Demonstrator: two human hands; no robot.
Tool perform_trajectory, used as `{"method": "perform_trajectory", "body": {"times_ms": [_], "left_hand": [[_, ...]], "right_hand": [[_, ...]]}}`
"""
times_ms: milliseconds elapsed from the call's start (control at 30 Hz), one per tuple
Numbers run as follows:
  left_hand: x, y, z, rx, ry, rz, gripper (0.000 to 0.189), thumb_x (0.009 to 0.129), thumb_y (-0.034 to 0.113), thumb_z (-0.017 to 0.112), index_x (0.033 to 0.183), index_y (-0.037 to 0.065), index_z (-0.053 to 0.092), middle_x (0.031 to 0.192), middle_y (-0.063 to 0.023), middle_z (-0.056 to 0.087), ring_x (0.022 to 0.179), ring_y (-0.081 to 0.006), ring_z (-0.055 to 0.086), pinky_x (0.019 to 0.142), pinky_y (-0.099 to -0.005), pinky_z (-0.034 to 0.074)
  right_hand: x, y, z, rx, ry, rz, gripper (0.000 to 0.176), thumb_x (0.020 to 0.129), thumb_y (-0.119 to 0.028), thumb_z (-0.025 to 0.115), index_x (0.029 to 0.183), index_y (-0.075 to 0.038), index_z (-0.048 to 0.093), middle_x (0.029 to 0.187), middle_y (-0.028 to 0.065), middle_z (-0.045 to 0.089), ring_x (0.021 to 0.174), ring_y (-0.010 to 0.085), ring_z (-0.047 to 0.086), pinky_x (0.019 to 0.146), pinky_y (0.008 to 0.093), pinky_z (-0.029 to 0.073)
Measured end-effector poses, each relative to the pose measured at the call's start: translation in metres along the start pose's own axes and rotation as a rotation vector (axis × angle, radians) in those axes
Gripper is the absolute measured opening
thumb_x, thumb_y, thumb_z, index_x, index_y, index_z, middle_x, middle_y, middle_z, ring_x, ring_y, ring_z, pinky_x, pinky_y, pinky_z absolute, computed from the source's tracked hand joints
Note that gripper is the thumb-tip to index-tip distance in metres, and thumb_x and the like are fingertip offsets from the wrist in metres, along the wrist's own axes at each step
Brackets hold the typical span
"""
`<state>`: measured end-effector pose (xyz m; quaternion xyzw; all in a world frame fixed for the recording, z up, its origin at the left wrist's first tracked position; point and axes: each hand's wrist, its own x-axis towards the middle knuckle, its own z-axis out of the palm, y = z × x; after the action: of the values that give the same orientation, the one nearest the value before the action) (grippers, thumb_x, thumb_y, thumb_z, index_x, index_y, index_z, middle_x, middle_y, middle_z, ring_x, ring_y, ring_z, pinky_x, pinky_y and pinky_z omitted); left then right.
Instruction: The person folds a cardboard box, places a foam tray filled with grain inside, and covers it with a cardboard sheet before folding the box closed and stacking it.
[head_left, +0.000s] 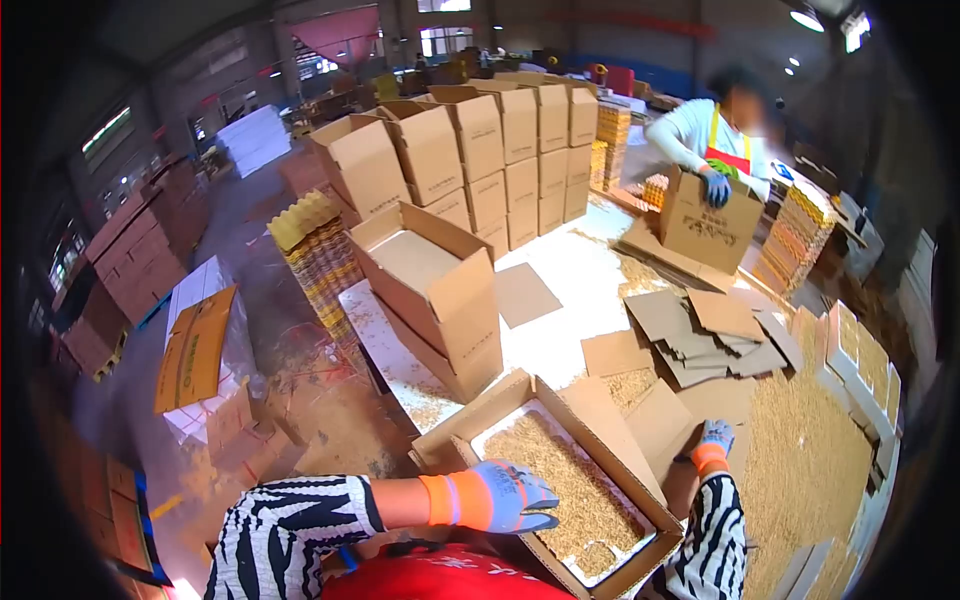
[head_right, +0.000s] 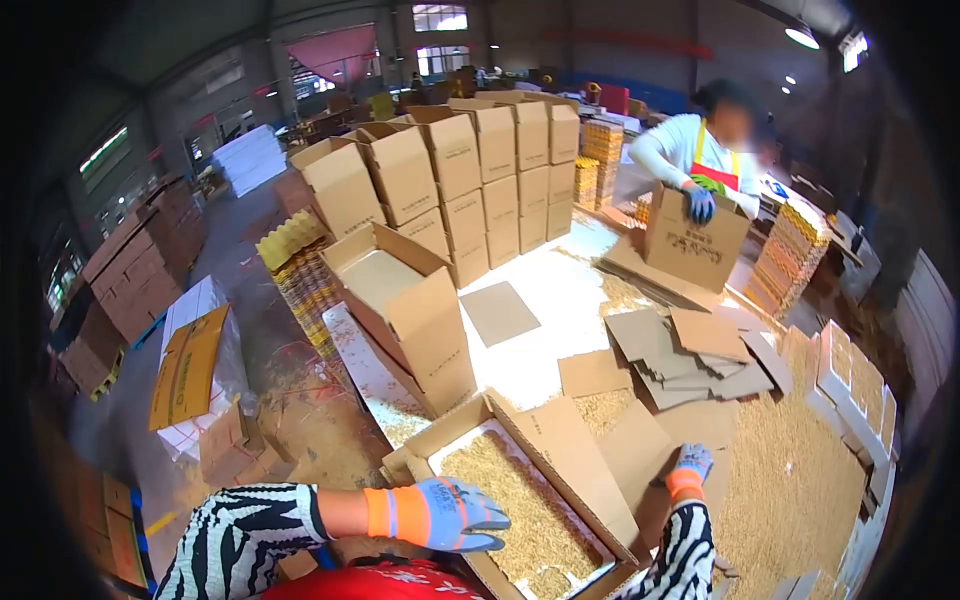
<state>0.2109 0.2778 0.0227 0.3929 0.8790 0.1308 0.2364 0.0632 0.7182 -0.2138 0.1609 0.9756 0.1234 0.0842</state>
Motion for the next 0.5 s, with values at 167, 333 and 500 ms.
{"method": "perform_trajectory", "body": {"times_ms": [167, 333, 500], "left_hand": [[-0.006, -0.014, 0.003, -0.019, 0.068, 0.166, 0.04, 0.093, 0.044, 0.048, 0.114, 0.012, 0.06, 0.105, -0.0103, 0.063, 0.1, -0.0286, 0.059, 0.086, -0.039, 0.048], [-0.015, -0.044, -0.038, -0.172, 0.703, 0.328, 0.025, 0.087, 0.027, 0.063, 0.106, 0.01, 0.063, 0.095, -0.014, 0.063, 0.09, -0.0317, 0.061, 0.081, -0.0412, 0.049], [0.004, -0.096, -0.032, -0.309, 0.709, 0.036, 0.053, 0.079, 0.015, 0.066, 0.127, -0.001, 0.049, 0.124, -0.0211, 0.055, 0.116, -0.0325, 0.053, 0.099, -0.038, 0.041]], "right_hand": [[-0.032, 0.037, -0.073, 0.103, 0.004, -0.093, 0.071, 0.055, -0.046, 0.084, 0.115, -0.015, 0.061, 0.122, 0.0142, 0.059, 0.111, 0.0308, 0.056, 0.095, 0.0382, 0.046], [-0.102, 0.107, -0.117, 0.621, 0.222, -0.183, 0.033, 0.072, -0.013, 0.072, 0.104, -0.014, 0.068, 0.097, 0.013, 0.069, 0.088, 0.027, 0.068, 0.078, 0.0352, 0.053], [-0.199, 0.13, -0.205, 0.975, 0.618, -0.051, 0.02, 0.086, -0.008, 0.065, 0.103, 0.001, 0.065, 0.093, 0.0118, 0.069, 0.085, 0.0184, 0.065, 0.077, 0.0297, 0.05]]}}
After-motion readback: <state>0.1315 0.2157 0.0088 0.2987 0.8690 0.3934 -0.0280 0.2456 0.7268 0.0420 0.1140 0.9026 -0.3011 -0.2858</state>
